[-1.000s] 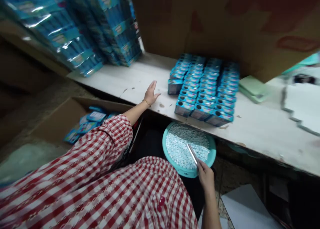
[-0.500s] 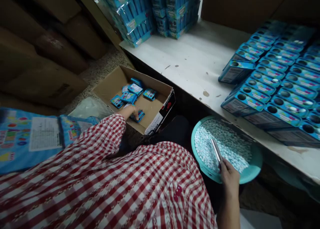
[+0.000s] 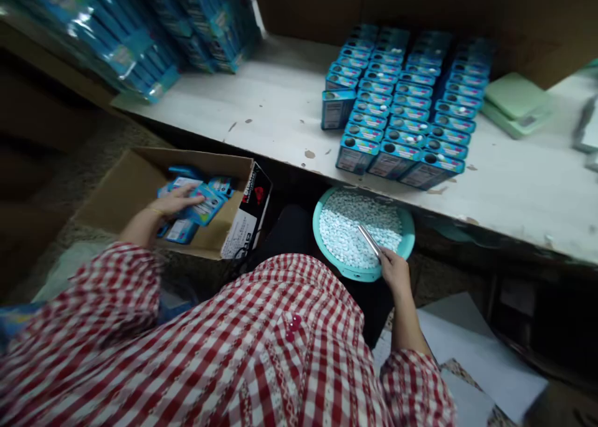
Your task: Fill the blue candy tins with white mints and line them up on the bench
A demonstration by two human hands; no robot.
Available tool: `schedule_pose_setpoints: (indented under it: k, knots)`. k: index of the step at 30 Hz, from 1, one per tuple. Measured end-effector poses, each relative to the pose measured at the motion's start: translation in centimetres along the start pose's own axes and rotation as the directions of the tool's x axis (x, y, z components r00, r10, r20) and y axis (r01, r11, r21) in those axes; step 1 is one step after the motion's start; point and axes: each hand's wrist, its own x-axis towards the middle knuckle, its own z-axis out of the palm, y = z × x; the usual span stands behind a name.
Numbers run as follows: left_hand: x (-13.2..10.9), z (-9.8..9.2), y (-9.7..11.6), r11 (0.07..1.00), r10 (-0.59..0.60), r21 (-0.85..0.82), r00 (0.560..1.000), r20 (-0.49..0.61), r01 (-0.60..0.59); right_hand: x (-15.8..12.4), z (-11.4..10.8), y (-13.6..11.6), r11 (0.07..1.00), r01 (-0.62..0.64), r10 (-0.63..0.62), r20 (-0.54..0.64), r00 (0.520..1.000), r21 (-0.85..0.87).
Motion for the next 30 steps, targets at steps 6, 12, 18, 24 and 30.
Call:
schedule_pose_setpoints:
  k: [6, 12, 18, 24, 30]
  knots:
    - [-4.6, 8.4, 8.0, 0.964, 0.107, -0.258, 0.782, 0.614, 0.070, 0.1, -1.0, -0.2, 0.972, 0.053, -0.058, -0.015, 0.998, -0.228]
    - [-8.4, 19.9, 9.3, 0.909, 0.326, -0.170, 0.396, 0.858, -0.381, -2.1, -4.3, -2.4, 0.800, -0.001, 0.040, 0.051, 0.998, -0.600]
    - [-8.3, 18.9, 8.4, 0.808, 0.330, -0.015, 0.430, 0.841, -0.589, -0.6, -1.2, -3.4, 0.813, 0.060, 0.056, 0.181, 0.982, -0.578]
    - [-6.6, 17.8, 7.7, 0.987, 0.154, -0.097, 0.581, 0.799, -0.129, 3.7, 6.1, -4.8, 0.943, -0.068, 0.111, 0.114, 0.987, -0.326]
    - [-6.2, 19.7, 8.5, 0.912, 0.117, -0.357, 0.707, 0.698, 0.202, 4.2, 5.9, -3.7, 0.997, -0.081, 0.079, 0.137, 0.987, 0.013]
